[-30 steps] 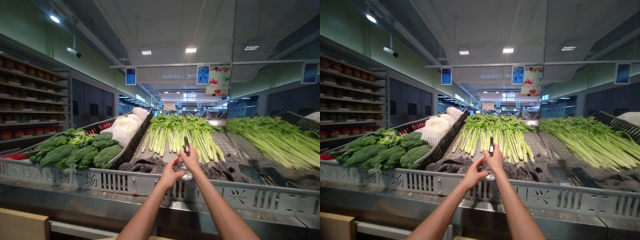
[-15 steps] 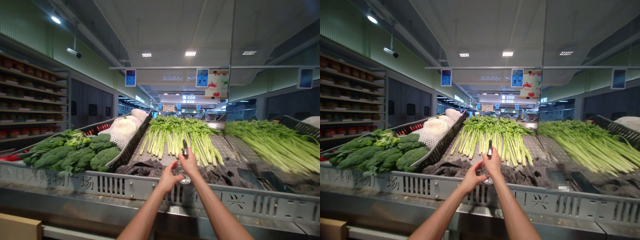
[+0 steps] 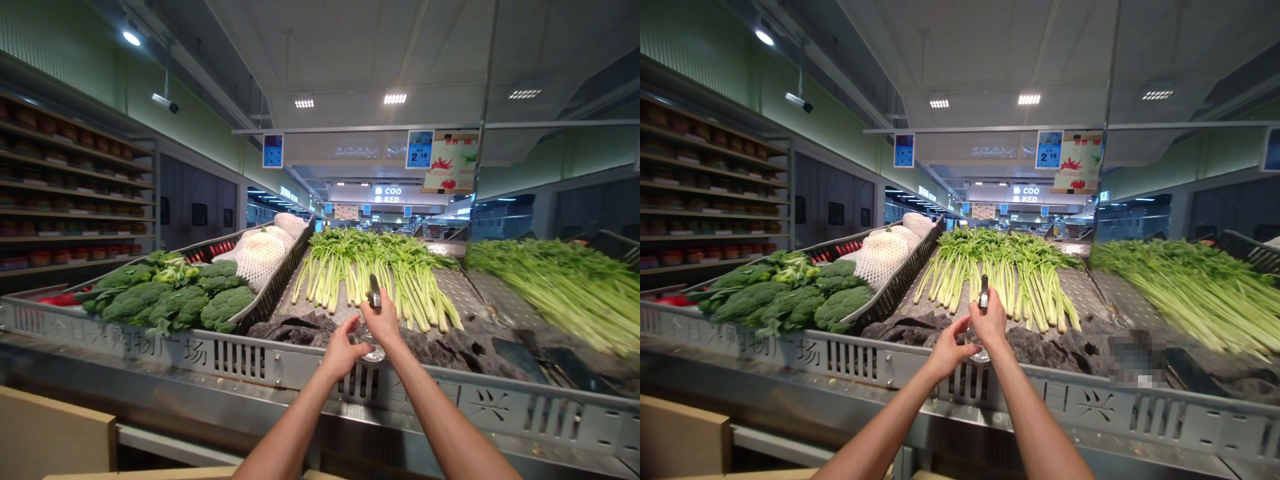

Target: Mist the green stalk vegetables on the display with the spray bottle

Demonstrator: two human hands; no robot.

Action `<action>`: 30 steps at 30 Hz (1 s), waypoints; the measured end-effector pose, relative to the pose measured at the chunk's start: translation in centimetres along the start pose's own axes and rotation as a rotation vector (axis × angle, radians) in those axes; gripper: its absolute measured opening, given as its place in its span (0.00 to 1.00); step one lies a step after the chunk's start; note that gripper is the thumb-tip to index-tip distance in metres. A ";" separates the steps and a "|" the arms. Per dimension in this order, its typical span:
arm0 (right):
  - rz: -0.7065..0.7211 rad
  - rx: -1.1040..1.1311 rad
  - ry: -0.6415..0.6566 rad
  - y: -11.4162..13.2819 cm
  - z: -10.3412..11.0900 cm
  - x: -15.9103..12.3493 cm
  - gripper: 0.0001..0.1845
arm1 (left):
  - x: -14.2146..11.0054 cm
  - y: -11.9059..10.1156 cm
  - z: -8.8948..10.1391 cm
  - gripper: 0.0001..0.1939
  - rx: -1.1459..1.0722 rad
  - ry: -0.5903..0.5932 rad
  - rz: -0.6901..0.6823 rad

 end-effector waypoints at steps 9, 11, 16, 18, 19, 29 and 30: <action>0.060 0.097 0.058 2.1 -3.0 -0.2 0.14 | -0.9 -1.0 3.5 0.32 0.112 -0.070 0.004; 0.036 0.085 0.067 2.1 -3.4 -0.1 0.12 | -0.9 -1.0 3.8 0.33 0.120 -0.077 0.005; 0.020 0.068 0.078 2.2 -3.4 -0.2 0.12 | -1.0 -1.0 3.9 0.33 0.152 -0.075 0.026; 0.036 0.077 0.077 2.4 -3.3 -0.2 0.13 | -0.9 -1.0 3.9 0.34 0.159 -0.078 0.026; 0.047 0.084 0.075 2.5 -3.2 -0.2 0.13 | -0.8 -1.0 3.9 0.34 0.162 -0.079 0.019; 0.127 0.136 -0.003 4.4 -2.0 1.7 0.14 | 0.9 -3.6 4.1 0.32 0.204 -0.082 -0.065; 0.124 0.130 -0.002 4.4 -2.0 1.8 0.13 | 0.9 -3.7 4.1 0.32 0.203 -0.085 -0.063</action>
Point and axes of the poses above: each hand's wrist, its own x-axis towards the middle knuckle, its own z-axis out of the back of the hand, y = z × x, the point moved 9 cm from there along x, towards the middle knuckle, and after that the axes turned 6 degrees about -x, right-handed, at the moved point
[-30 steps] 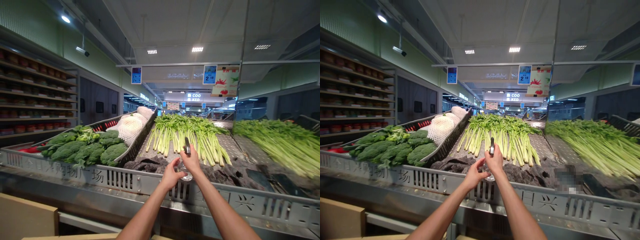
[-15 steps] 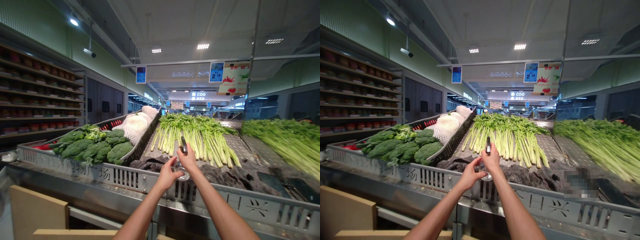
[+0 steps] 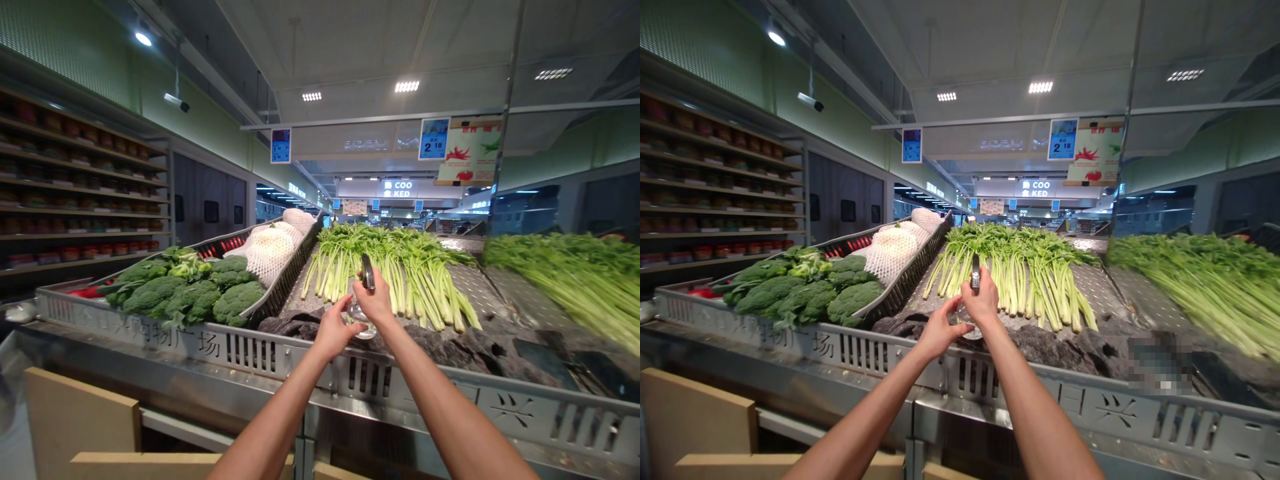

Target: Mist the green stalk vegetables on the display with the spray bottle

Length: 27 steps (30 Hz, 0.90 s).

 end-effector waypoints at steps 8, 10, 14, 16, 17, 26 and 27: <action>-0.050 -0.014 0.011 -1.0 -0.2 0.0 0.13 | 0.0 0.3 -0.4 0.32 0.011 0.016 0.021; -0.057 -0.020 0.002 -1.3 0.1 -0.1 0.13 | 0.1 0.3 -0.8 0.32 0.014 0.026 0.026; -0.080 -0.033 -0.025 -1.9 1.2 -0.1 0.14 | 0.2 0.3 -1.9 0.32 0.028 0.048 0.025; -0.093 -0.036 -0.031 -2.2 1.9 -0.1 0.15 | 0.3 0.2 -2.5 0.32 0.022 0.055 0.024; -0.099 -0.039 -0.037 -2.4 2.3 -0.1 0.15 | 0.4 0.2 -2.8 0.33 0.014 0.058 0.024; -0.159 -0.163 -0.087 -4.2 5.2 0.0 0.11 | 0.6 0.2 -6.2 0.34 -0.047 0.125 0.027; -0.175 -0.186 -0.083 -4.5 5.4 0.0 0.11 | 0.5 0.3 -6.6 0.34 -0.047 0.132 0.032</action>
Point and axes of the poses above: each hand's wrist, its own x-axis towards the middle knuckle, its own z-axis out of the back of the hand, y = z × x, the point moved 9 cm from there along x, towards the middle knuckle, and after that the axes turned 6 degrees about -x, right-handed, at the moved point
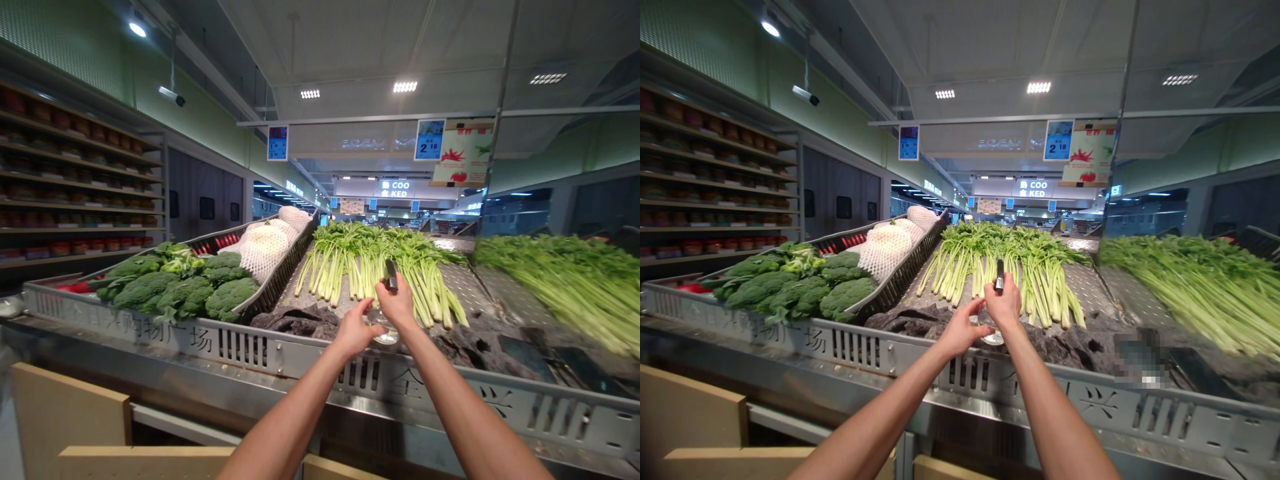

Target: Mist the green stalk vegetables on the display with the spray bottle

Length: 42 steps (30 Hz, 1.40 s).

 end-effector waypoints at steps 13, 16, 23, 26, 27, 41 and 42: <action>-0.008 -0.006 -0.067 -3.0 2.9 -0.4 0.14 | -0.3 -0.5 -3.7 0.34 0.031 0.079 -0.004; -0.011 0.004 -0.090 -3.4 3.7 -0.4 0.14 | -0.1 -0.7 -4.5 0.34 0.027 0.088 0.004; -0.022 -0.036 -0.119 -3.8 5.0 0.4 0.13 | 0.3 -1.1 -5.8 0.35 0.033 0.106 0.006; -0.029 -0.055 -0.105 -4.2 5.1 0.3 0.12 | 0.1 -1.0 -6.2 0.35 0.046 0.113 0.017; -0.029 -0.056 -0.102 -4.4 5.1 0.2 0.12 | 0.0 -1.0 -6.4 0.35 0.052 0.118 0.021; -0.043 -0.086 -0.154 -7.5 7.3 0.0 0.13 | -0.2 -0.7 -9.9 0.35 0.097 0.171 0.034; -0.041 -0.091 -0.157 -7.7 7.5 0.1 0.13 | -0.2 -0.8 -10.1 0.34 0.102 0.174 0.033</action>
Point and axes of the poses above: each hand's wrist, its own x-axis towards the middle knuckle, its own z-axis out of the back of the hand, y = z × x, the point moved 9 cm from there along x, towards the middle knuckle, and after that the axes turned 6 degrees about -x, right-handed, at the moved point
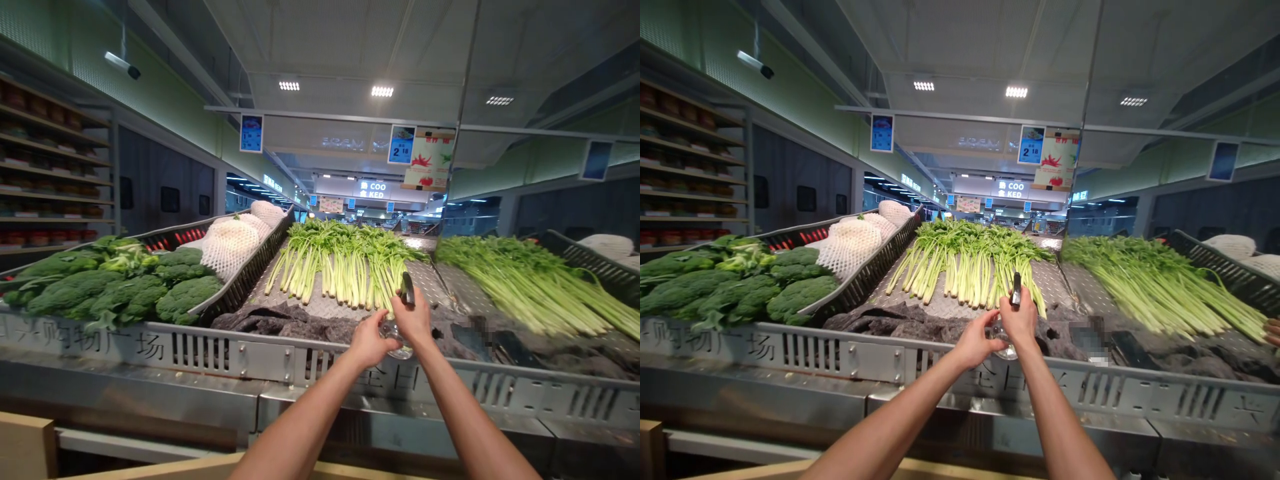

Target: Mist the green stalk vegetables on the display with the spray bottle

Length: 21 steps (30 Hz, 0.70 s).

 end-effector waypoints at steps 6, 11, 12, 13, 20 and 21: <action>-0.008 0.009 -0.045 -0.8 0.9 0.1 0.13 | 0.2 -0.4 -0.8 0.35 0.010 0.013 -0.009; -0.005 0.009 -0.085 -1.1 2.1 -0.3 0.16 | 0.2 -1.0 -1.7 0.34 0.016 0.030 -0.050; -0.004 0.002 -0.095 -1.2 2.5 -0.4 0.16 | 0.2 -1.1 -2.0 0.34 0.018 0.035 -0.054; -0.005 -0.011 -0.107 -1.3 2.9 -0.5 0.16 | 0.1 -1.2 -2.3 0.34 0.020 0.043 -0.057; -0.039 -0.057 -0.130 -2.5 4.7 -0.3 0.15 | -0.1 -2.4 -3.9 0.34 0.019 0.102 -0.079; -0.051 -0.052 -0.127 -2.8 4.7 -0.2 0.15 | -0.1 -2.4 -4.0 0.34 0.019 0.105 -0.079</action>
Point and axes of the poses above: each hand's wrist, its own x-axis towards the middle knuckle, its own z-axis out of the back of the hand, y = z × x, the point moved 9 cm from there along x, towards the middle knuckle, and after that the axes turned 6 degrees about -x, right-handed, at the moved point
